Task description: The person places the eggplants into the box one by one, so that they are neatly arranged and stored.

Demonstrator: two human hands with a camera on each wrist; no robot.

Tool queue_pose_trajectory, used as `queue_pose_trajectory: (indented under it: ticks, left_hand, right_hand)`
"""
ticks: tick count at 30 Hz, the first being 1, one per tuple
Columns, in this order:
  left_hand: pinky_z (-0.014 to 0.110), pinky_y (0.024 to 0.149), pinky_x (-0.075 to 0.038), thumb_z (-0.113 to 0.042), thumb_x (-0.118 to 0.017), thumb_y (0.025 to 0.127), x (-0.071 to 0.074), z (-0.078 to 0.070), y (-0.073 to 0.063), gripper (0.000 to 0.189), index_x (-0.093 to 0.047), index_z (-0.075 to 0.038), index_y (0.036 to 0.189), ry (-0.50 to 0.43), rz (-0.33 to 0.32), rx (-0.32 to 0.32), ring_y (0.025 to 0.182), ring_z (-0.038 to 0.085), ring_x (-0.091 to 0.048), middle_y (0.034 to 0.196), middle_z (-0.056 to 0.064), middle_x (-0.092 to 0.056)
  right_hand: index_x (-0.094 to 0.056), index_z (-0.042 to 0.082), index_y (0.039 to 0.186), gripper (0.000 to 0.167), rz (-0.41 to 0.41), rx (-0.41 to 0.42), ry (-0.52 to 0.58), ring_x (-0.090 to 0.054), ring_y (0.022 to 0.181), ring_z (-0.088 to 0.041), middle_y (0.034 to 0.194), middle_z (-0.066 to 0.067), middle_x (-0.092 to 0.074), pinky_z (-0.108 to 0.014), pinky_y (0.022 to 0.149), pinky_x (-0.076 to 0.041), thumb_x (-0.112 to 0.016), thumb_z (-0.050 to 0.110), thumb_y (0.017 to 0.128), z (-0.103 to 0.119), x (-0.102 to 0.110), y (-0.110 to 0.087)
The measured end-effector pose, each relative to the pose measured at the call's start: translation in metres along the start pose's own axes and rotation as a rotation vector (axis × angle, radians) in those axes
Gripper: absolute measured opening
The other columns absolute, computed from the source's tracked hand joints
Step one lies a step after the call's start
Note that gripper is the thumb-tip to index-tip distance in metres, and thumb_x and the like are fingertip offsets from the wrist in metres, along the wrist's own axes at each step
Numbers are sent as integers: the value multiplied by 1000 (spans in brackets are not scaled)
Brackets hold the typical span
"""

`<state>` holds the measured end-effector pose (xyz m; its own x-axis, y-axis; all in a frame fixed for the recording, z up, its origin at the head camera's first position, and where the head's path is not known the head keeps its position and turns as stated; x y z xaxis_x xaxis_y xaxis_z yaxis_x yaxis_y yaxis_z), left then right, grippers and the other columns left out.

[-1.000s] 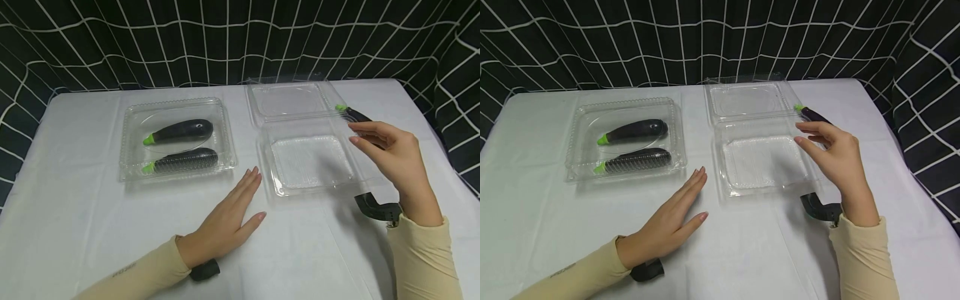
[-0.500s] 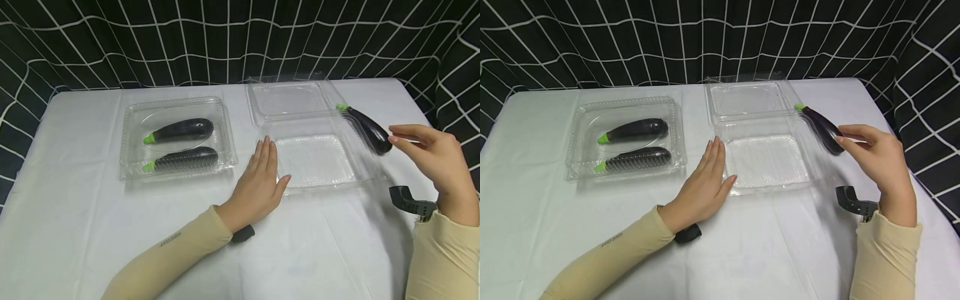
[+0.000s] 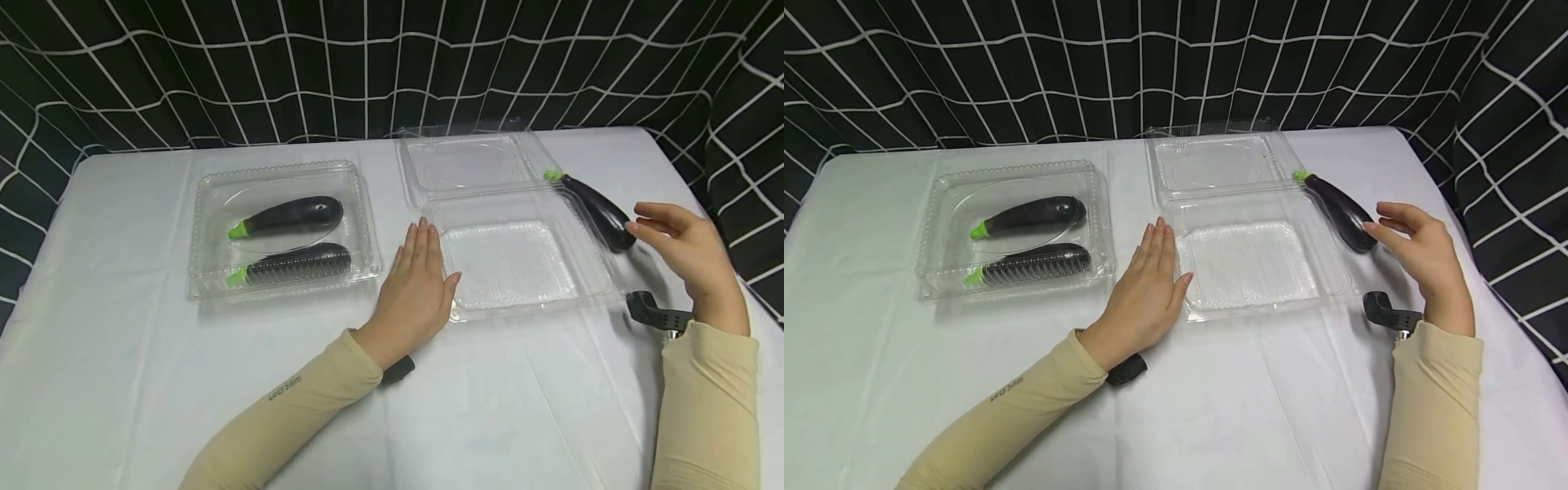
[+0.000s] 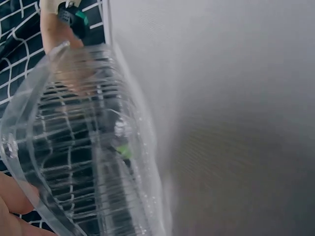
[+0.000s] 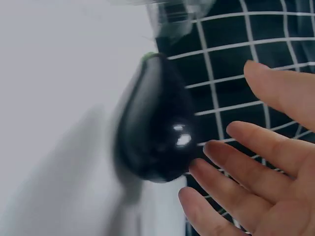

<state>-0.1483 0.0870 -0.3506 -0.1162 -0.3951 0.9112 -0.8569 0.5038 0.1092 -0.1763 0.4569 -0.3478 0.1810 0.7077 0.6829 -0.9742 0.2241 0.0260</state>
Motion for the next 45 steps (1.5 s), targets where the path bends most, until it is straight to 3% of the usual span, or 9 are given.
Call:
queue_pose_trajectory:
  ticks: [4,7,11,15,19,21,23,32,45]
  left_hand:
    - [42,114,-18,-32,-34,102,1,2,0,64,-17,13,144,26,-36,-9,142,35,-8,153,27,-11]
    - [42,114,-18,-32,-34,102,0,3,0,64,-17,13,144,27,-47,-10,142,35,-9,153,26,-12]
    - [42,114,-18,-31,-35,102,-1,4,0,64,-17,13,144,15,-53,-10,142,35,-9,153,26,-12]
    - [43,113,-19,-31,-34,102,-3,3,0,64,-17,14,144,11,-54,-25,142,35,-8,152,27,-12]
    - [43,113,-19,-32,-33,102,-4,2,0,64,-17,14,144,18,-55,-33,142,35,-9,153,27,-11]
    - [43,113,-19,-32,-33,102,-4,2,-1,64,-17,13,144,22,-52,-31,142,35,-8,153,26,-11]
    - [42,114,-19,-32,-33,102,-4,2,-1,64,-16,13,144,24,-51,-27,142,35,-8,153,26,-11]
    - [43,113,-19,-32,-34,102,-4,2,-1,64,-17,13,144,17,-59,-29,142,35,-9,153,26,-11]
    - [44,113,-19,-31,-34,102,-4,2,-2,64,-17,14,144,-1,-63,-33,142,35,-8,153,26,-11]
  right_hand:
    - [-41,2,141,61,41,-10,-32,-45,112,2,121,16,-50,-20,100,-30,-60,32,92,6,-9,-1]
    - [-40,4,142,62,9,-46,-9,-42,118,-4,124,12,-49,-26,106,-25,-61,32,92,5,-12,-1]
    - [-43,6,141,59,-50,-70,78,-47,108,1,121,15,-52,-13,94,-31,-64,28,90,-5,-15,-1]
    - [-47,4,138,55,-99,-80,286,-51,99,5,113,16,-57,-5,77,-38,-67,19,89,-19,-20,-2]
    - [-52,-1,131,51,-150,-68,531,-55,93,1,104,13,-61,-5,74,-43,-71,8,84,-28,-23,-2]
    - [-53,-1,129,50,-159,-64,573,-56,93,0,103,11,-61,-5,74,-44,-72,7,83,-29,-23,-2]
    - [-53,0,129,50,-159,-70,545,-56,93,0,104,12,-60,-5,74,-44,-72,8,83,-29,-24,-2]
    - [-49,6,136,53,-149,-111,209,-51,96,4,107,17,-55,-5,75,-40,-67,19,88,-26,-24,-2]
    - [-54,7,132,48,-156,-113,178,-50,90,3,98,22,-55,-5,69,-39,-68,19,88,-25,-24,-2]
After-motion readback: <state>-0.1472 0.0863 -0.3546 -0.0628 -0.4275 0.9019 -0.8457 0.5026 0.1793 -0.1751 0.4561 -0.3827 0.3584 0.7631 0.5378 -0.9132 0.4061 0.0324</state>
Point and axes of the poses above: each hand's wrist, its own y-axis towards the middle knuckle, its own x-axis out of the back of the hand, z = x × y, the point moved 6 cm from there along y, towards the middle knuckle
